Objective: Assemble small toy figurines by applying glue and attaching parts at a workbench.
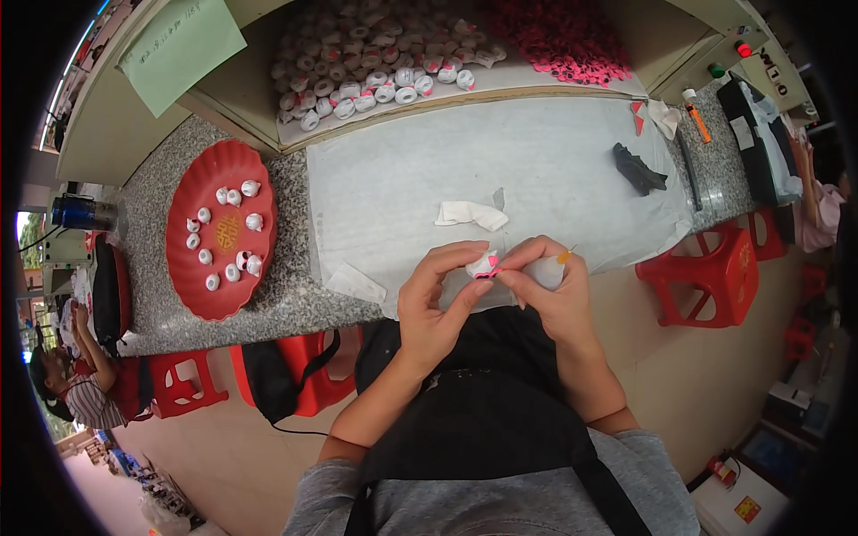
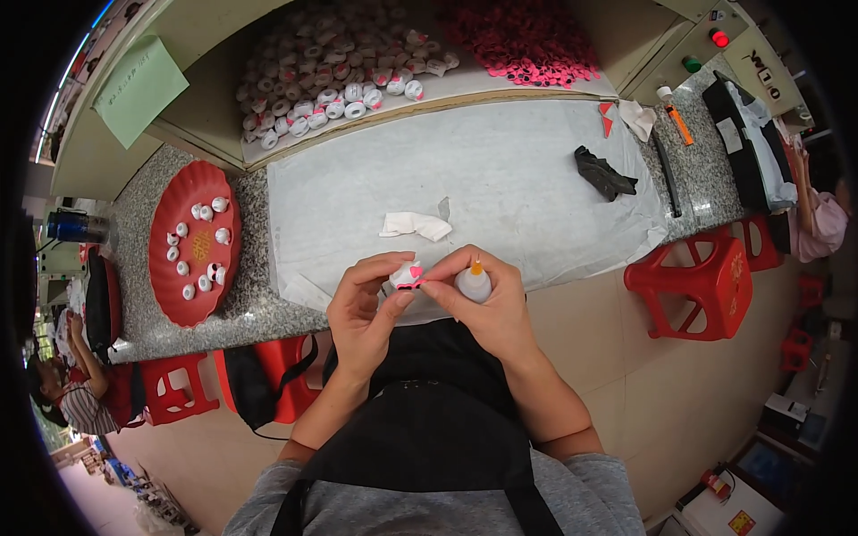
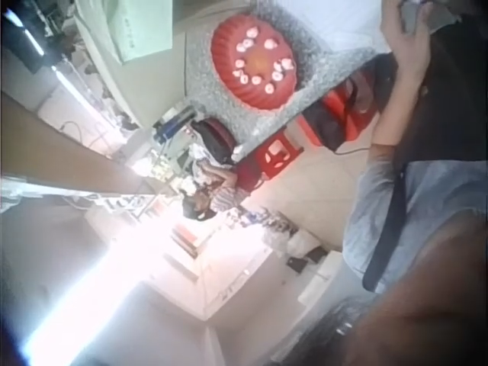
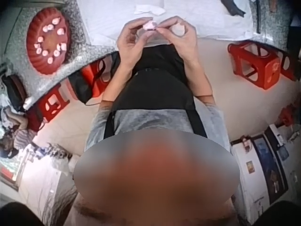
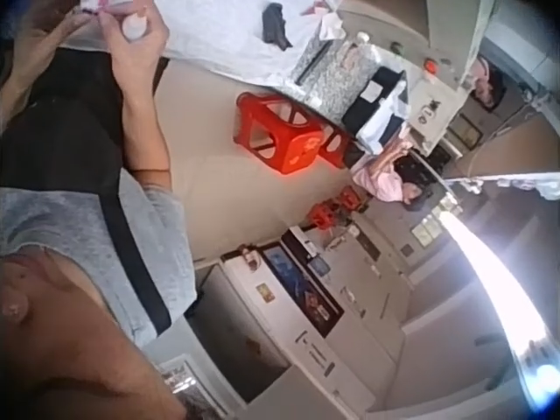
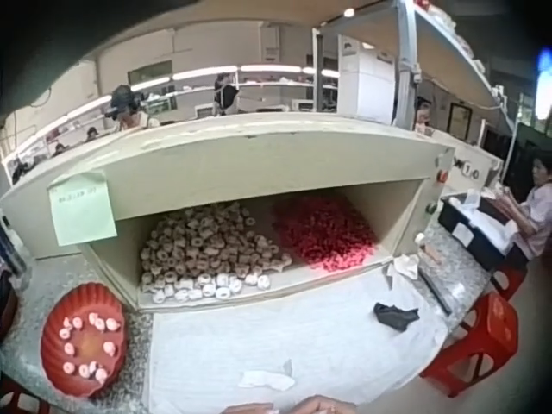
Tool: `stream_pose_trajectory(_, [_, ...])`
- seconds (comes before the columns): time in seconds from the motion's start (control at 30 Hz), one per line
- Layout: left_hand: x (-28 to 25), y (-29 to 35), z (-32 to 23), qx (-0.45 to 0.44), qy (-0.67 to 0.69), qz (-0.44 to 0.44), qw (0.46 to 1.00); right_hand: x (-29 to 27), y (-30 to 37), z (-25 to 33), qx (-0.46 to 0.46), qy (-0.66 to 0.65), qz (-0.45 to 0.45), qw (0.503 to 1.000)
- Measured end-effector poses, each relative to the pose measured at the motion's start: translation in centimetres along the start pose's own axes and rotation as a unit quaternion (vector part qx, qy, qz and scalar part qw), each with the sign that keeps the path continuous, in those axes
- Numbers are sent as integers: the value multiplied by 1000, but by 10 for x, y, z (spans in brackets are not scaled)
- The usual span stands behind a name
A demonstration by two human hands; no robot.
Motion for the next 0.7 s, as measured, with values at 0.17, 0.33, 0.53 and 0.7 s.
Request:
stream_pose_trajectory(0.17, [2,0,-1,-79,76,33,993,1,6,0,-30,53,14,998])
stream_pose_trajectory(0.33, [4,-1,-3,-73,142,37,987,2,2,5,-66,0,48,997])
stream_pose_trajectory(0.53, [5,3,-3,-101,121,29,987,6,4,-1,20,-48,85,995])
stream_pose_trajectory(0.7, [6,4,-3,-89,133,57,985,1,5,-4,29,-70,75,994])
Point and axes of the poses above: each hand's wrist, its own y-axis away from the middle knuckle, its own x-axis out of the palm, z = x × y, the point moved 4 cm from there along -y, towards the middle knuckle, and after that the axes turned 12 degrees about -y, right-handed, at the moved point
